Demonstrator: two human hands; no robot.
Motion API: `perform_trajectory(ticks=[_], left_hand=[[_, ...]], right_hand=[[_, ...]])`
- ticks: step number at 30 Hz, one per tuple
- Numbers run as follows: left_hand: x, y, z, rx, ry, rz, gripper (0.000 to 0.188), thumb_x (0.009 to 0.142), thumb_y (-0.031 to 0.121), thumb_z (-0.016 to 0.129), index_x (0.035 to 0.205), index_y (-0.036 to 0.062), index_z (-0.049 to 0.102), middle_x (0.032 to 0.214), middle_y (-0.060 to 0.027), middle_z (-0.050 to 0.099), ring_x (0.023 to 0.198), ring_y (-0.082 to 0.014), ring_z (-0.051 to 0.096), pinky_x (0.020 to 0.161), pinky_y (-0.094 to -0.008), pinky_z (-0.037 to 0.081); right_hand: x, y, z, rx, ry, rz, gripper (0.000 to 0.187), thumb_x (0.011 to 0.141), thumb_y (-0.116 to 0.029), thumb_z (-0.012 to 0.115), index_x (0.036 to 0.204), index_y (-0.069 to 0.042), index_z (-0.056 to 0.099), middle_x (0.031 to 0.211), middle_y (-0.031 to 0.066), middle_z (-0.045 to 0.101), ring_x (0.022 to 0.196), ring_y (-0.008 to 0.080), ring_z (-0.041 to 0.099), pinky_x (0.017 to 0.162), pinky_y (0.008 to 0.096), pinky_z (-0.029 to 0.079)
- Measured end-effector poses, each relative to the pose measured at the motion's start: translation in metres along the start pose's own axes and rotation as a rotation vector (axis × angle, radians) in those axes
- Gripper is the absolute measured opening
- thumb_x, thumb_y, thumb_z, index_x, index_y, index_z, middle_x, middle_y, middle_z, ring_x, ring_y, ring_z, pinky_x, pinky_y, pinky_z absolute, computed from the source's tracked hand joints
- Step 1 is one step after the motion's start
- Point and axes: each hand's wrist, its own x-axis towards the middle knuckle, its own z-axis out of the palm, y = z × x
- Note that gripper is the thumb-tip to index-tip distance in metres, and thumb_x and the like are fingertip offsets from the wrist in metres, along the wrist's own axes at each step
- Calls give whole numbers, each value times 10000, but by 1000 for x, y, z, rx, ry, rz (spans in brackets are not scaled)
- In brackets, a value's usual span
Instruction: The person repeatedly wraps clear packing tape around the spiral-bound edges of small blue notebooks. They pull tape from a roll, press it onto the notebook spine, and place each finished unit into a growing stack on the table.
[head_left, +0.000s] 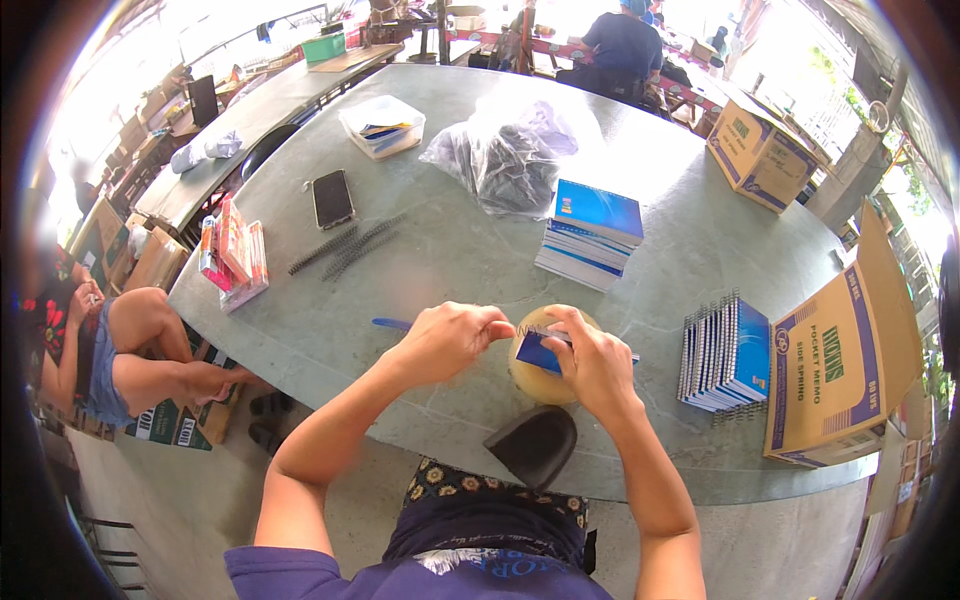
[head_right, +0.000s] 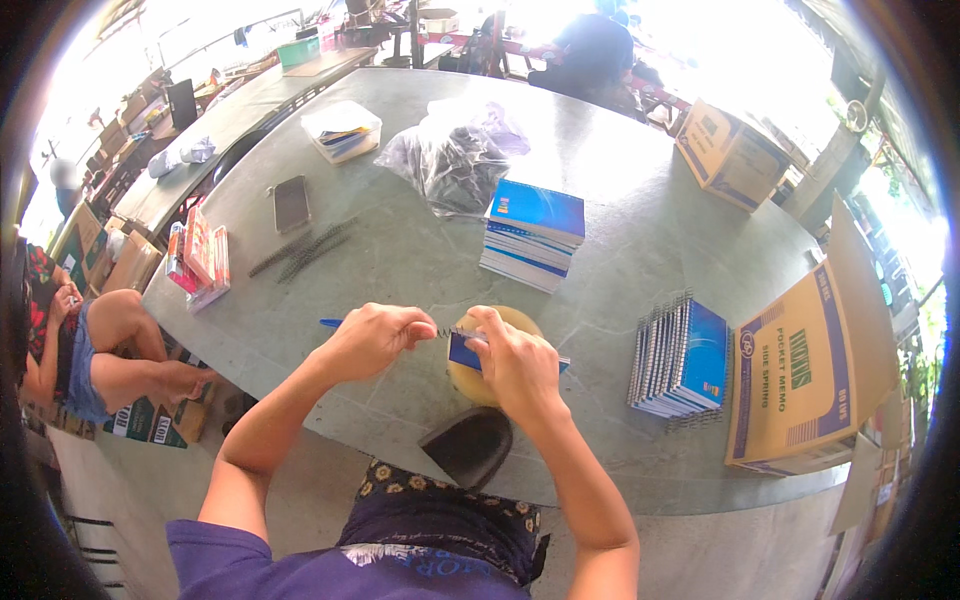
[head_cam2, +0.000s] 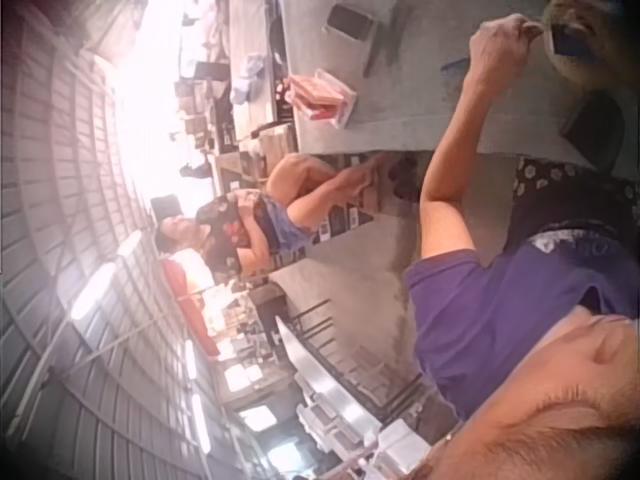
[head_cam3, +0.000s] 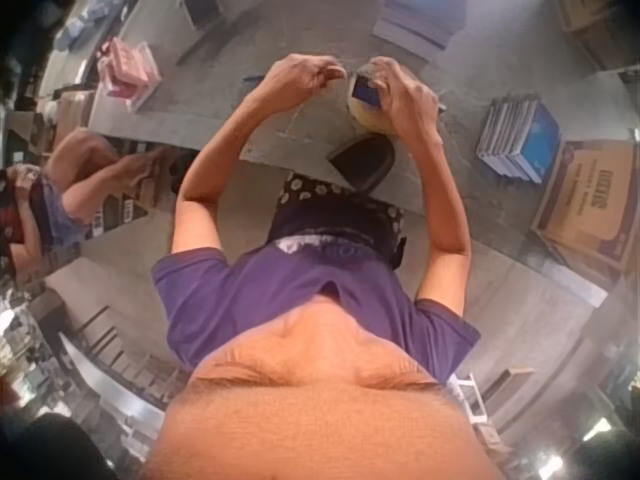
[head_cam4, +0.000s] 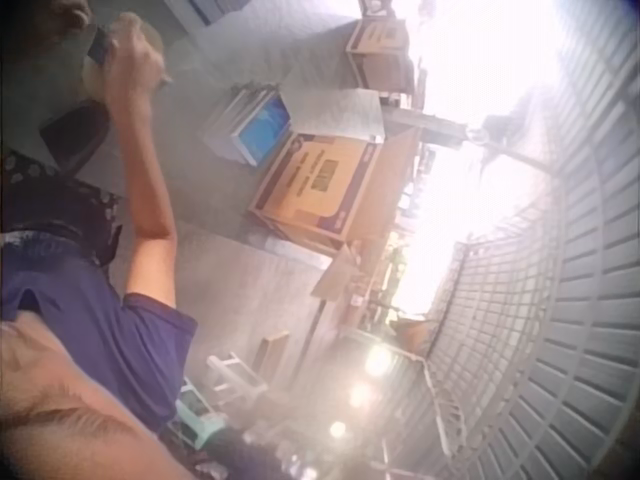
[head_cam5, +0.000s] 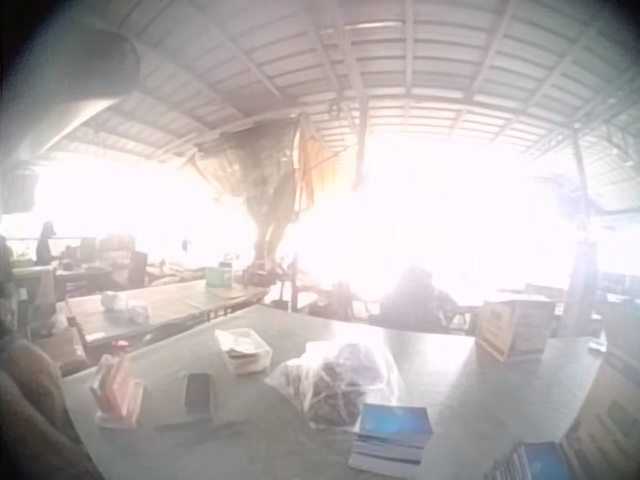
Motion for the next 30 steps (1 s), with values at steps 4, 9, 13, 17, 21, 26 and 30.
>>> perform_trajectory(ticks=[4, 9, 13, 17, 21, 26, 30], left_hand=[[0, 12, 3, 72, 191, 149, 202, 854, 259, 613, 993, 112, 616, 863, -108, 627, 845, -277, 603, 711, -377, 466], [3, 27, 17, 509, 586, 466, 224, 718, 248, 730, 835, 130, 579, 877, -56, 547, 803, -256, 561, 648, -381, 434], [-45, 37, 81, 261, 144, 370, 420, 718, 221, 723, 1095, 137, 560, 941, -133, 540, 808, -309, 557, 659, -391, 440], [-52, 17, 111, -9, -108, 238, 698, 756, 194, 709, 1369, 169, 375, 962, -184, 525, 890, -375, 557, 784, -436, 466], [-53, 26, 98, 64, -301, 96, 732, 770, 164, 704, 1399, 213, 334, 1027, -206, 530, 954, -388, 558, 857, -428, 470], [-68, 32, 103, -194, -99, 171, 540, 752, 83, 684, 1252, 131, 489, 967, -180, 564, 925, -371, 545, 848, -424, 443], [-34, 48, 22, 64, 530, 328, 391, 736, 48, 677, 1108, 134, 589, 967, -131, 565, 849, -326, 565, 787, -402, 472]], right_hand=[[-1, -1, -2, 0, -35, -19, 193, 851, -200, 602, 1024, -118, 577, 800, 98, 670, 717, 307, 647, 637, 398, 495], [-6, -2, -7, 10, -38, 9, 185, 824, -162, 622, 991, -91, 590, 811, 117, 667, 737, 308, 649, 654, 396, 502], [-8, 19, -25, 178, -123, 153, 194, 771, -107, 694, 953, -52, 654, 875, 120, 689, 781, 240, 668, 690, 331, 516], [-32, 55, -19, 957, -47, 414, 208, 742, -57, 746, 936, -6, 687, 925, 109, 699, 800, 149, 652, 724, 259, 517], [-41, 48, 9, 1137, 141, 340, 196, 766, -35, 728, 948, 15, 679, 936, 110, 693, 790, 116, 634, 741, 231, 510], [-37, 48, 11, 1062, 163, 350, 167, 779, -33, 719, 935, 18, 687, 925, 98, 693, 819, 124, 624, 765, 240, 498], [-40, 52, 8, 1084, 133, 428, 149, 776, -44, 726, 907, 19, 696, 885, 80, 694, 812, 119, 614, 755, 235, 485]])
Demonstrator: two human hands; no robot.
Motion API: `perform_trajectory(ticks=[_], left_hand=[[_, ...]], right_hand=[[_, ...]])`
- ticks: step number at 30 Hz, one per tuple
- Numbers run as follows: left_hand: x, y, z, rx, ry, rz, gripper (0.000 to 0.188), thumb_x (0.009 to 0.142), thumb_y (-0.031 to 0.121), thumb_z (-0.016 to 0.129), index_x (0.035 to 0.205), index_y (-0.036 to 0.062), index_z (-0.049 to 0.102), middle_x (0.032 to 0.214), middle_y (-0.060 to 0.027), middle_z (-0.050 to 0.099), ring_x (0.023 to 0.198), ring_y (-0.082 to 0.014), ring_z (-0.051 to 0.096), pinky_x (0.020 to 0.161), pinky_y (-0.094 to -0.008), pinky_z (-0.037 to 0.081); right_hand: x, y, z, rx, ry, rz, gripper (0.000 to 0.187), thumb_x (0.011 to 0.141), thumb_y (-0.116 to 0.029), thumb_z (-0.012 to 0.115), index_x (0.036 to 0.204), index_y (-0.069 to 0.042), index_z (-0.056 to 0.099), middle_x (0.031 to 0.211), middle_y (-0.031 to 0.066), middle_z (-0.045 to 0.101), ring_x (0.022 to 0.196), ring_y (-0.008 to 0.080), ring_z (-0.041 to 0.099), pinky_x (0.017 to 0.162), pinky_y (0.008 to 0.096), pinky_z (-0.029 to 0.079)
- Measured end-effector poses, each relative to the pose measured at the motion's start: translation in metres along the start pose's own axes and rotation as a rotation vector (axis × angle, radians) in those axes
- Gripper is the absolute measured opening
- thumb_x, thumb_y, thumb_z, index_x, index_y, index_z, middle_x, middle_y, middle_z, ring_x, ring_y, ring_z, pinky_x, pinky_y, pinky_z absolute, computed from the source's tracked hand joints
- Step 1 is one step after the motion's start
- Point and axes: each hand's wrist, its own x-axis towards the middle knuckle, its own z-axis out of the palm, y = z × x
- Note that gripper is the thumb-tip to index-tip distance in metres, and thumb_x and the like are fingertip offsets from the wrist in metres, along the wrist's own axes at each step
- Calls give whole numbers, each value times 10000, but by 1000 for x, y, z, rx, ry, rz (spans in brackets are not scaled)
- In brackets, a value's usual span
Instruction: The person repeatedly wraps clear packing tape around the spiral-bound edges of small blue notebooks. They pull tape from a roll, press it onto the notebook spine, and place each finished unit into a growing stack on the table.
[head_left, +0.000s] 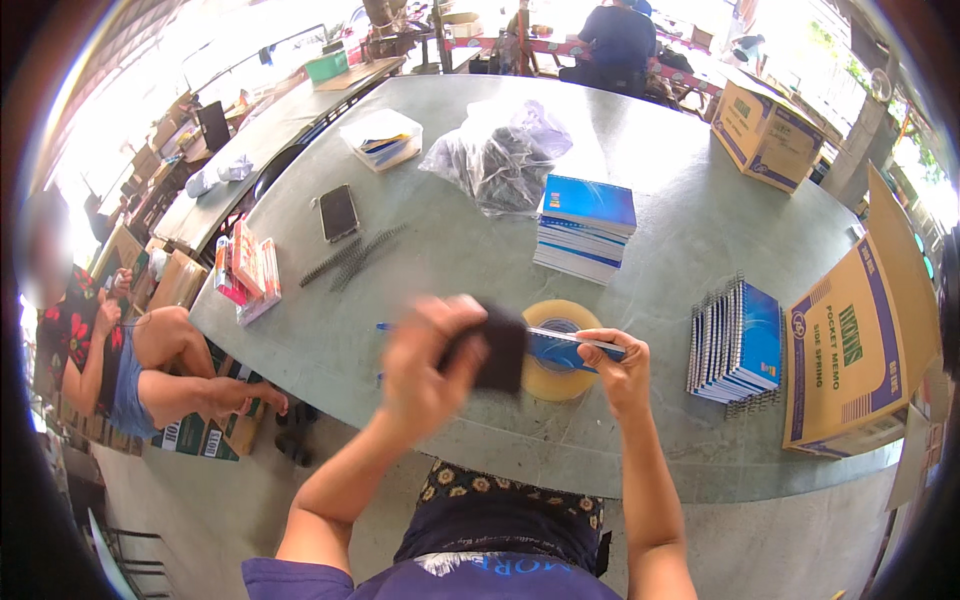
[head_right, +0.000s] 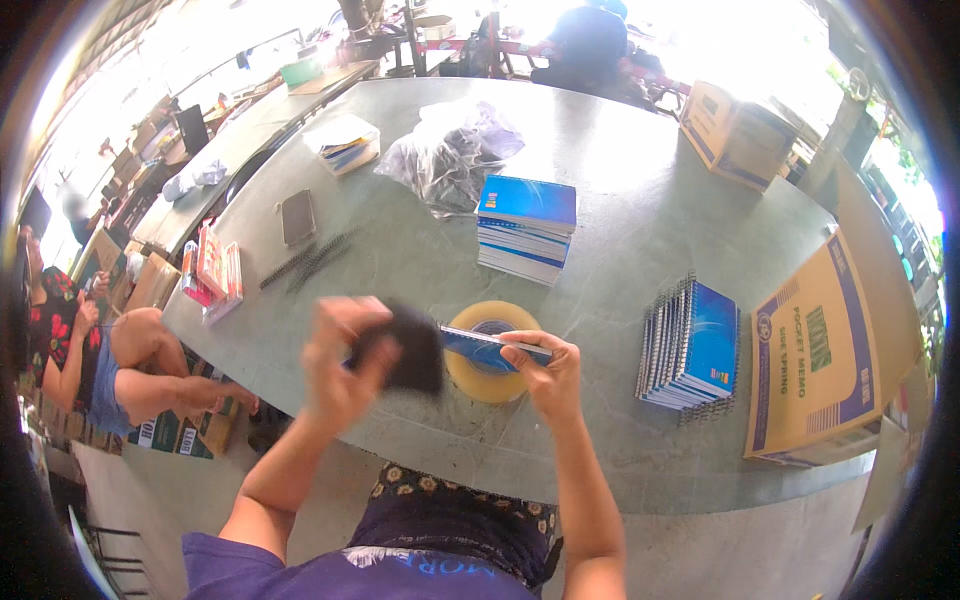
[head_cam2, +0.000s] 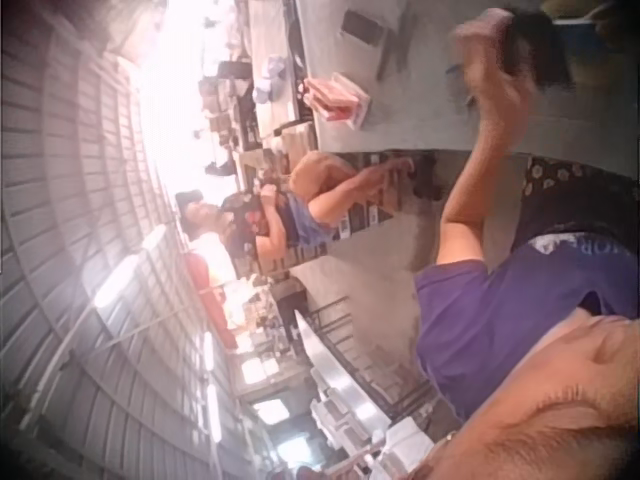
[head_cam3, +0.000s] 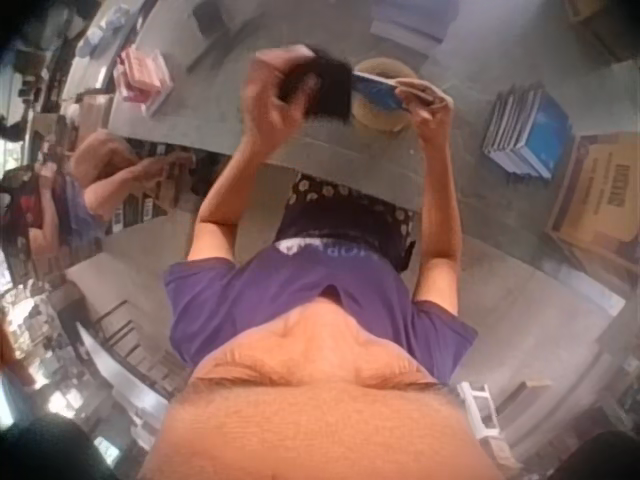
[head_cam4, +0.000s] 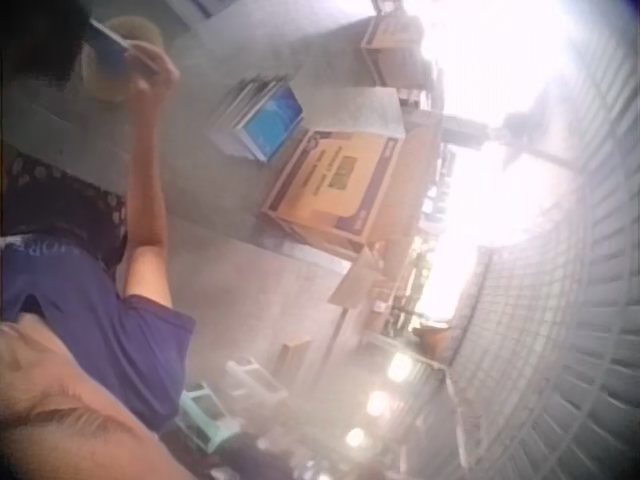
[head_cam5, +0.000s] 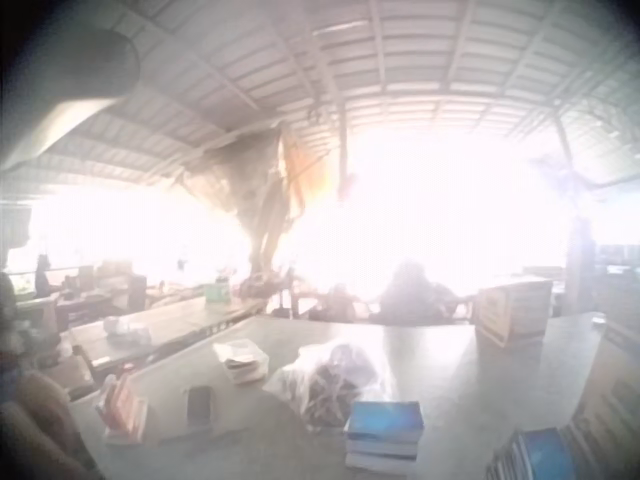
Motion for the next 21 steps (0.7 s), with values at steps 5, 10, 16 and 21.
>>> perform_trajectory(ticks=[5, 10, 16, 21], left_hand=[[-23, -7, 19, 76, -330, -47, 361, 712, 11, 686, 1045, 121, 602, 872, -109, 511, 812, -278, 538, 719, -361, 477], [19, -9, 5, 234, 235, 147, 323, 704, -5, 676, 995, 124, 623, 871, -76, 567, 771, -238, 577, 596, -336, 502], [28, 7, -1, 91, 328, 20, 290, 661, 24, 727, 930, 95, 646, 880, -85, 584, 838, -279, 590, 719, -358, 518], [5, -10, 31, 74, -78, 105, 259, 678, 16, 722, 917, 75, 643, 881, -88, 593, 826, -256, 590, 698, -344, 509]], right_hand=[[-2, 2, 3, -54, 9, -34, 131, 781, -14, 707, 906, 24, 691, 865, 71, 686, 783, 110, 607, 728, 224, 486], [-6, 1, 8, -10, -10, -40, 133, 786, -17, 702, 914, 18, 694, 879, 78, 693, 814, 118, 614, 755, 236, 484], [-4, 5, 8, -11, -36, -54, 131, 789, -28, 701, 915, 9, 690, 889, 57, 698, 835, 111, 621, 796, 252, 486], [-4, -1, 9, -62, -78, -86, 182, 803, -24, 686, 984, -3, 669, 937, 54, 690, 838, 109, 616, 802, 251, 481]])
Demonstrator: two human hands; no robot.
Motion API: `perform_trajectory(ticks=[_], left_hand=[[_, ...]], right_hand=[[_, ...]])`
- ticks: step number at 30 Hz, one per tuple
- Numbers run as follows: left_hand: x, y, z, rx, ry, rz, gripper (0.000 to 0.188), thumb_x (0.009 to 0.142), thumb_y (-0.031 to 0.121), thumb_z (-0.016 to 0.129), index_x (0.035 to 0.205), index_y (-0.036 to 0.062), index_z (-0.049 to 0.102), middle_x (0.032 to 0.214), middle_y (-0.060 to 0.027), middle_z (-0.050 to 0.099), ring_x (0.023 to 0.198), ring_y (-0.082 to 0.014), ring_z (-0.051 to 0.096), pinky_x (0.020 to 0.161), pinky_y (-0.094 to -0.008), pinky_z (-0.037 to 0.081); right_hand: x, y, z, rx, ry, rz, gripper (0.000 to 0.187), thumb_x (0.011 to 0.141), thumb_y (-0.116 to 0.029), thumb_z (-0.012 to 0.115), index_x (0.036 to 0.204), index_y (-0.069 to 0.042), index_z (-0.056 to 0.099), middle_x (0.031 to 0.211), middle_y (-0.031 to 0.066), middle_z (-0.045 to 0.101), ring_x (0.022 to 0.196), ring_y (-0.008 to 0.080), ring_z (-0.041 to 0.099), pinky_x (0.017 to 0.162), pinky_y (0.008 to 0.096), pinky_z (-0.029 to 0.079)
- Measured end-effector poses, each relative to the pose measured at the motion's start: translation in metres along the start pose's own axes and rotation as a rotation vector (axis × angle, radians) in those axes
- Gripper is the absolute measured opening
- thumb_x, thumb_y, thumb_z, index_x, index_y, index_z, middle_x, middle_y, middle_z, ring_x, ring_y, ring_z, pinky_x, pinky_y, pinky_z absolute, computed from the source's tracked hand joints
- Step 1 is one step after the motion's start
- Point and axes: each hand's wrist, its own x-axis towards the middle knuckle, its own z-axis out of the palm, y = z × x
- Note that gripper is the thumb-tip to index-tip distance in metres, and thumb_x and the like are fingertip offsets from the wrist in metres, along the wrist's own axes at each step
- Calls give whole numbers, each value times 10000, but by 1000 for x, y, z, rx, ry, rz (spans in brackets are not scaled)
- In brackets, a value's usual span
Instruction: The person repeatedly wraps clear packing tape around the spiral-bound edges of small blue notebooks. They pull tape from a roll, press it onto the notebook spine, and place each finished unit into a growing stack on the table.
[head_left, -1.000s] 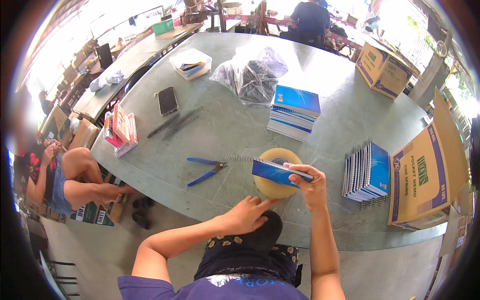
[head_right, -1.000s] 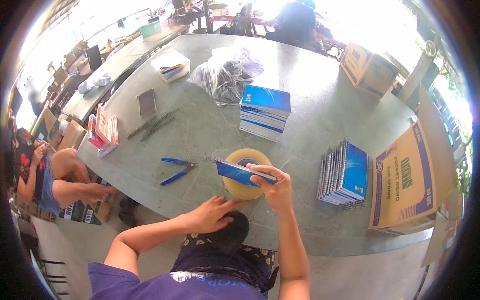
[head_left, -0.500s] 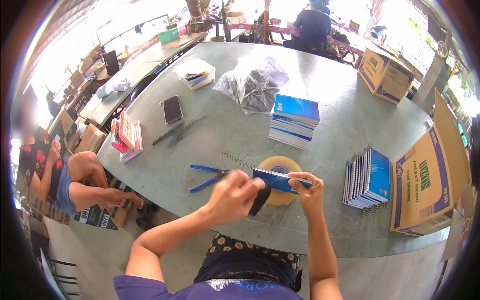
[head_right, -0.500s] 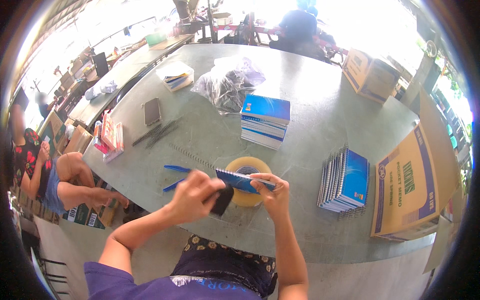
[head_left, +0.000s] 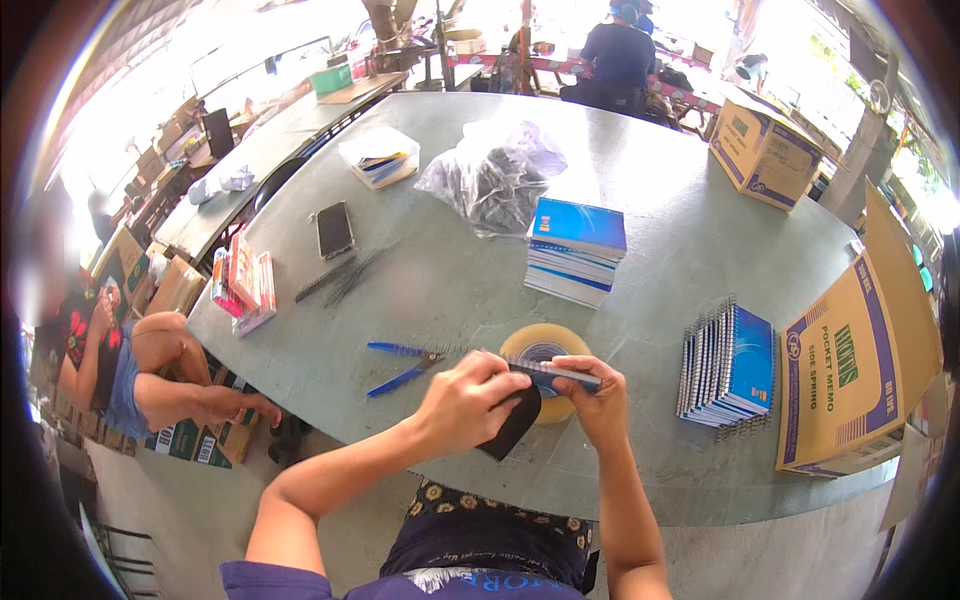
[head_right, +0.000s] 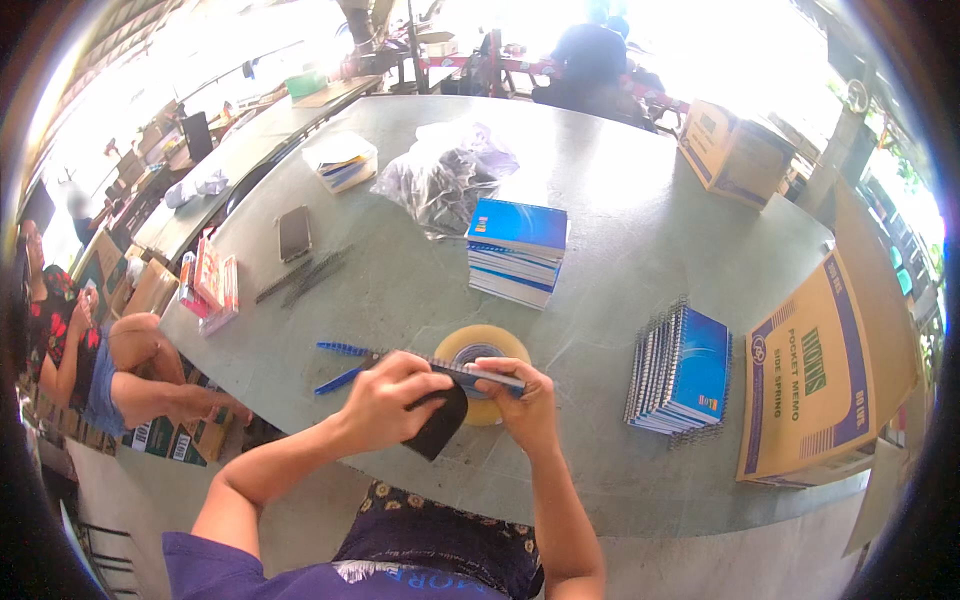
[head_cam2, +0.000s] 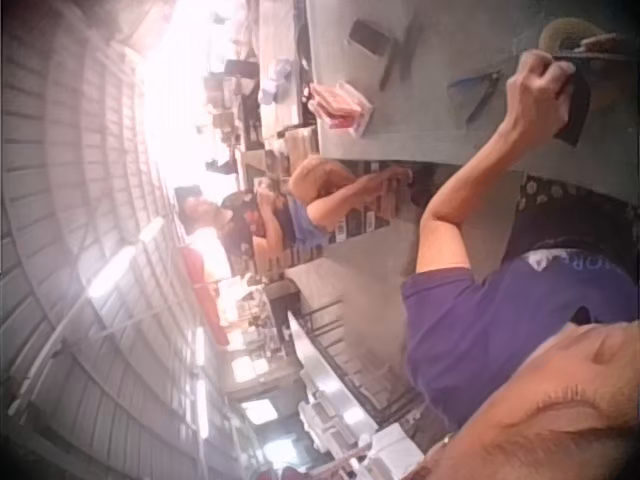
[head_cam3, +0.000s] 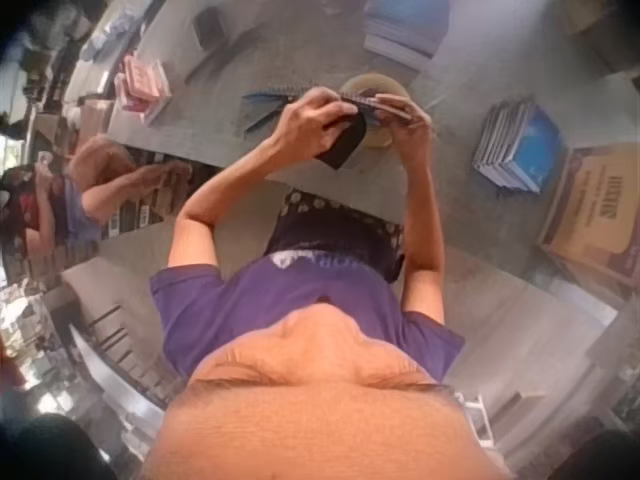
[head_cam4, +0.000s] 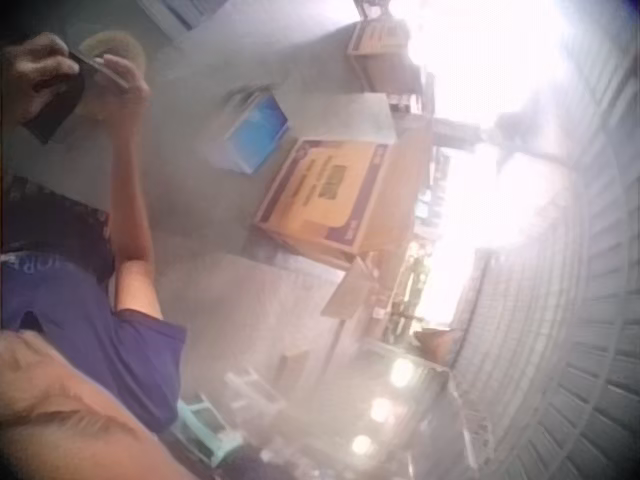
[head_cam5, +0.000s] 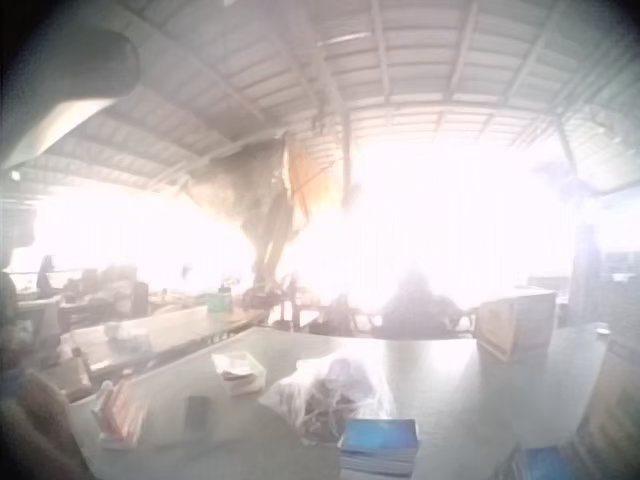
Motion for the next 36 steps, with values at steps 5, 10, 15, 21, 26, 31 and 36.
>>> perform_trajectory(ticks=[5, 10, 15, 21, 26, 31, 36], left_hand=[[14, 10, -6, 24, 41, -60, 275, 685, 28, 717, 941, 91, 639, 876, -93, 603, 832, -269, 599, 691, -354, 516], [31, 20, -17, -12, 247, -60, 303, 658, 33, 753, 936, 93, 652, 897, -104, 602, 853, -264, 612, 724, -345, 513], [7, 20, 13, -101, -100, 50, 266, 678, -10, 723, 919, 76, 651, 920, -94, 611, 751, -233, 581, 613, -312, 497], [17, 25, 17, -34, -44, 44, 280, 661, 10, 737, 922, 87, 668, 879, -89, 596, 779, -242, 596, 654, -321, 505], [27, 26, 8, -139, -41, -81, 272, 697, 85, 753, 952, 70, 662, 945, -129, 597, 812, -270, 611, 708, -352, 518], [-31, 15, 16, -12, -277, -55, 276, 712, 146, 751, 966, 85, 663, 1008, -139, 594, 881, -284, 587, 758, -375, 490], [22, 25, 7, 136, -77, 216, 283, 746, 166, 714, 1011, 89, 652, 1039, -95, 590, 922, -284, 564, 794, -405, 441]], right_hand=[[-5, 9, -6, 58, -70, 75, 213, 805, -17, 691, 1015, 4, 657, 907, 22, 668, 825, 79, 584, 761, 222, 477], [-7, 12, -10, 33, -152, 23, 257, 836, 11, 636, 1093, -2, 640, 987, 26, 671, 874, 74, 578, 787, 218, 469], [-7, 11, -12, 41, -154, 65, 288, 844, 33, 612, 1127, -11, 632, 1003, 31, 670, 889, 70, 575, 786, 210, 465], [-4, 15, -10, 24, -140, -12, 302, 843, 69, 575, 1133, 0, 624, 979, 28, 674, 869, 77, 584, 788, 234, 479], [-8, 19, -14, -15, -186, 51, 317, 836, 89, 543, 1128, -4, 626, 978, 32, 673, 903, 66, 571, 805, 228, 472], [-4, 16, -7, 85, -160, -169, 252, 859, -45, 621, 1110, -22, 638, 1134, 65, 634, 1008, 117, 576, 874, 257, 456], [-9, 9, -6, 294, -87, -51, 281, 833, -137, 684, 1090, -30, 645, 1154, 110, 620, 1070, 145, 560, 896, 271, 450]])
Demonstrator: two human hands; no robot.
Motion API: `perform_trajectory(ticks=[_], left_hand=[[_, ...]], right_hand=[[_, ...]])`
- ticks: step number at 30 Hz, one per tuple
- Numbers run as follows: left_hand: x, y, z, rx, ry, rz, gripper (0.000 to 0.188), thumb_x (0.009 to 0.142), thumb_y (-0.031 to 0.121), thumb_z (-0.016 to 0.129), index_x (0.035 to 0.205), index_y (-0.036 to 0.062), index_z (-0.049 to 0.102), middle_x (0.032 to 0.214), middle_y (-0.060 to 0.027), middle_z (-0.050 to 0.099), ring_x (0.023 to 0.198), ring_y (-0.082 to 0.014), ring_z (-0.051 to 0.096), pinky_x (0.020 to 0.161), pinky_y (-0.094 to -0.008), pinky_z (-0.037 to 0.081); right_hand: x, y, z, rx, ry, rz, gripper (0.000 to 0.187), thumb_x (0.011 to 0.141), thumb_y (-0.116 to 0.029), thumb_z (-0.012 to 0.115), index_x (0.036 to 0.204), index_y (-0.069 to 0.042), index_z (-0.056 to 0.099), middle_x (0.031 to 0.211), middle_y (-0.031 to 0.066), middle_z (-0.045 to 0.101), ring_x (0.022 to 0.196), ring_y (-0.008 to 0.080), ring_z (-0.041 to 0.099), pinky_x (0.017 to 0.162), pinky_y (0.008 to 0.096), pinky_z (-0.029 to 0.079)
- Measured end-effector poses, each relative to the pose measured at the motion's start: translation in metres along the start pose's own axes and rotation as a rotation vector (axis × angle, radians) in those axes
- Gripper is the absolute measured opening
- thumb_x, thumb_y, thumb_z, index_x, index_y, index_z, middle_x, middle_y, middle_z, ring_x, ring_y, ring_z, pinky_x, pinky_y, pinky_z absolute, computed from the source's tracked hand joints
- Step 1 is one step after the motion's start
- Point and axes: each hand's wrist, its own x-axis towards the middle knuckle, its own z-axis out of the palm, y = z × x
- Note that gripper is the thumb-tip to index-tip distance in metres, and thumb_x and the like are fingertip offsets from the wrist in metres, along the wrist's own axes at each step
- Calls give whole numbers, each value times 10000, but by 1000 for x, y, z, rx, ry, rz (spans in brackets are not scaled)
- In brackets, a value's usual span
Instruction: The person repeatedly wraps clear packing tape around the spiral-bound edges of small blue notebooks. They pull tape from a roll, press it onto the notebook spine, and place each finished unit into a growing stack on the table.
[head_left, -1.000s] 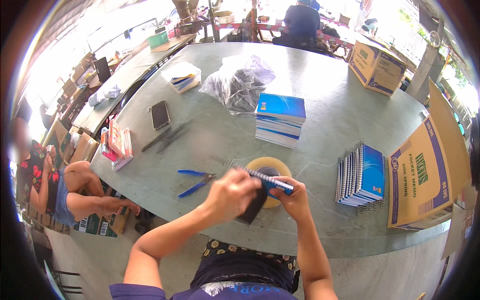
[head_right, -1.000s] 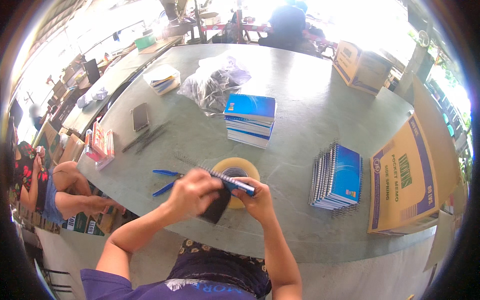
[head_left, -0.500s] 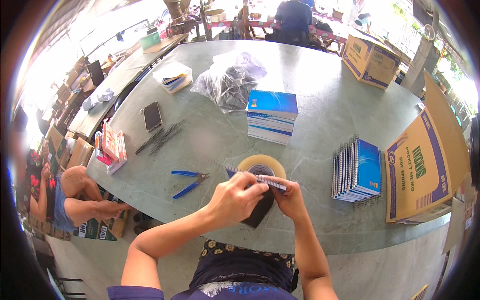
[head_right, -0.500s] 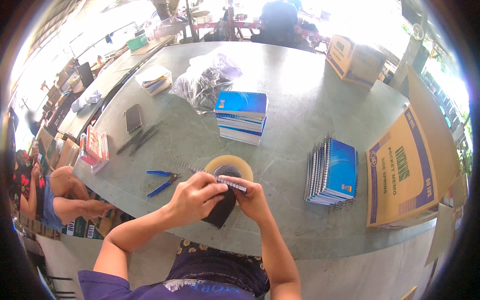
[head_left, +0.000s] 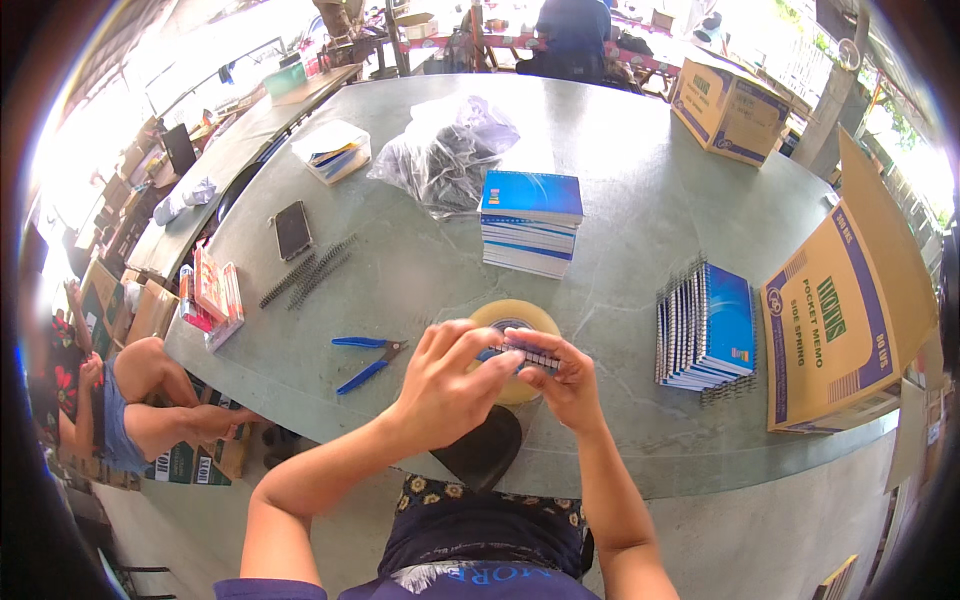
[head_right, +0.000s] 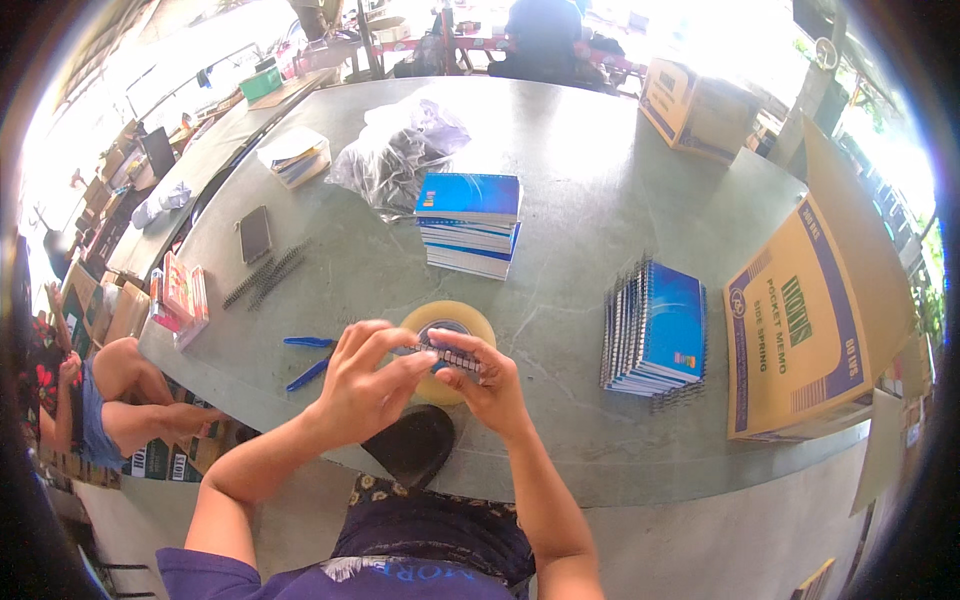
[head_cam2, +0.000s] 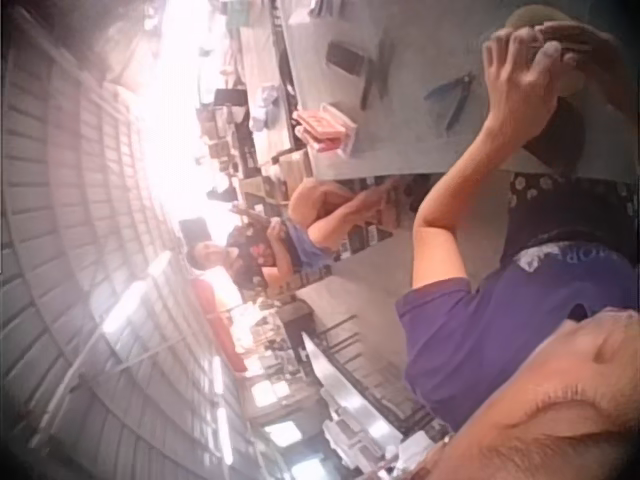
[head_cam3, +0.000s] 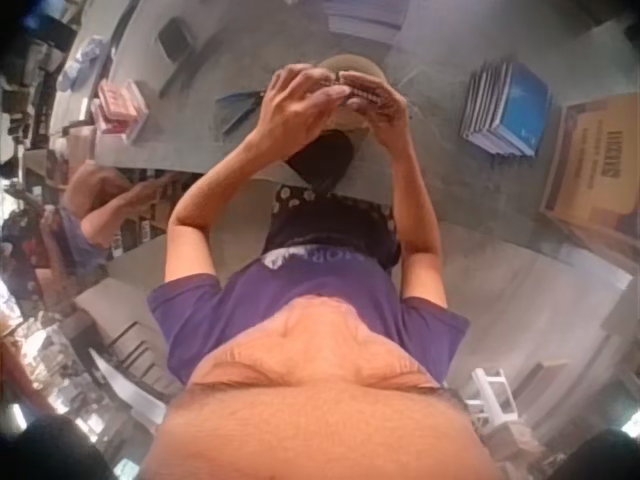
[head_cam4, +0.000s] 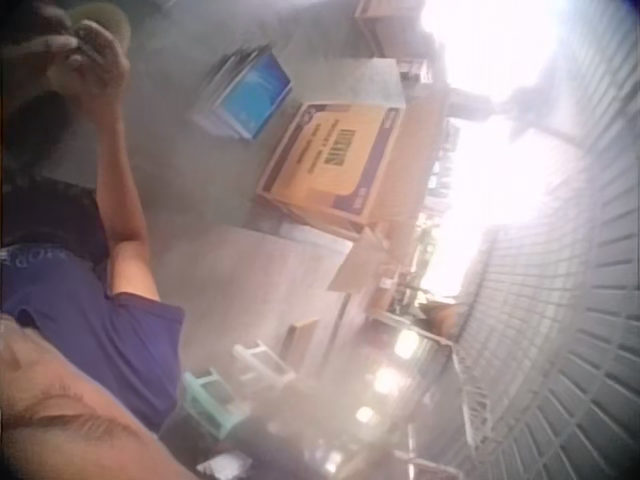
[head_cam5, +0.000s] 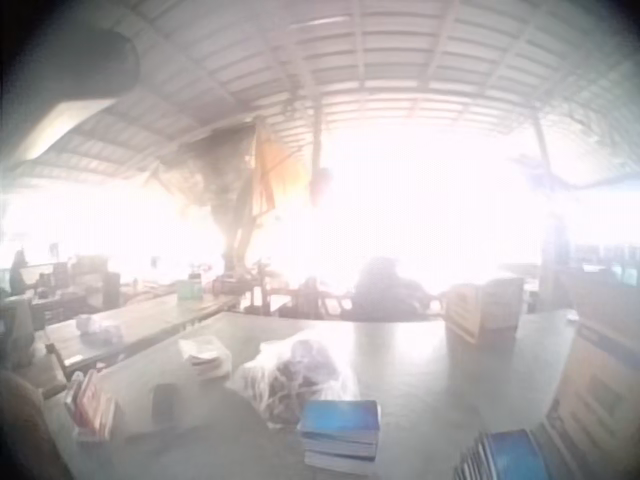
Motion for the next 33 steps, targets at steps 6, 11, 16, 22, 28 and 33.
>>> perform_trajectory(ticks=[6, 11, 16, 22, 28, 33], left_hand=[[25, -14, 21, -117, -362, 10, 245, 811, 115, 626, 1050, 59, 619, 1011, -122, 618, 967, -283, 566, 842, -400, 433], [31, -4, 32, -262, -284, -14, 220, 799, 118, 642, 997, 25, 628, 951, -123, 635, 942, -290, 579, 873, -415, 440], [31, -5, 39, -317, -288, 23, 194, 790, 95, 645, 961, 7, 632, 922, -125, 637, 898, -290, 596, 826, -391, 475], [39, -6, 32, -432, -293, -33, 177, 776, 67, 647, 941, 5, 628, 872, -132, 636, 838, -293, 606, 772, -380, 497], [34, -7, 43, -379, -240, 39, 126, 773, 40, 641, 894, 11, 619, 860, -122, 623, 831, -294, 593, 745, -381, 497], [33, -5, 38, -377, -233, -54, 162, 738, 37, 661, 894, 45, 619, 893, -100, 613, 868, -292, 579, 726, -339, 492]], right_hand=[[-13, 16, -23, -353, 163, 75, 224, 794, -79, 716, 1002, -4, 677, 866, 49, 698, 779, 80, 608, 717, 246, 499], [-15, 12, -23, -388, 191, 122, 195, 798, -59, 693, 987, -11, 686, 814, 48, 702, 741, 70, 610, 685, 239, 497], [-17, 11, -23, -448, 195, 58, 193, 798, -31, 665, 988, -4, 676, 811, 82, 701, 742, 77, 623, 684, 247, 497], [-17, 12, -22, -462, 265, 65, 172, 791, -39, 673, 959, -4, 677, 792, 85, 697, 725, 92, 631, 684, 253, 501], [-18, 9, -22, -499, 248, 53, 175, 787, -44, 673, 959, -12, 682, 802, 102, 701, 718, 125, 656, 675, 268, 508], [-17, 8, -15, -706, 280, -75, 177, 783, -46, 667, 957, -25, 687, 826, 142, 689, 727, 174, 683, 661, 263, 509]])
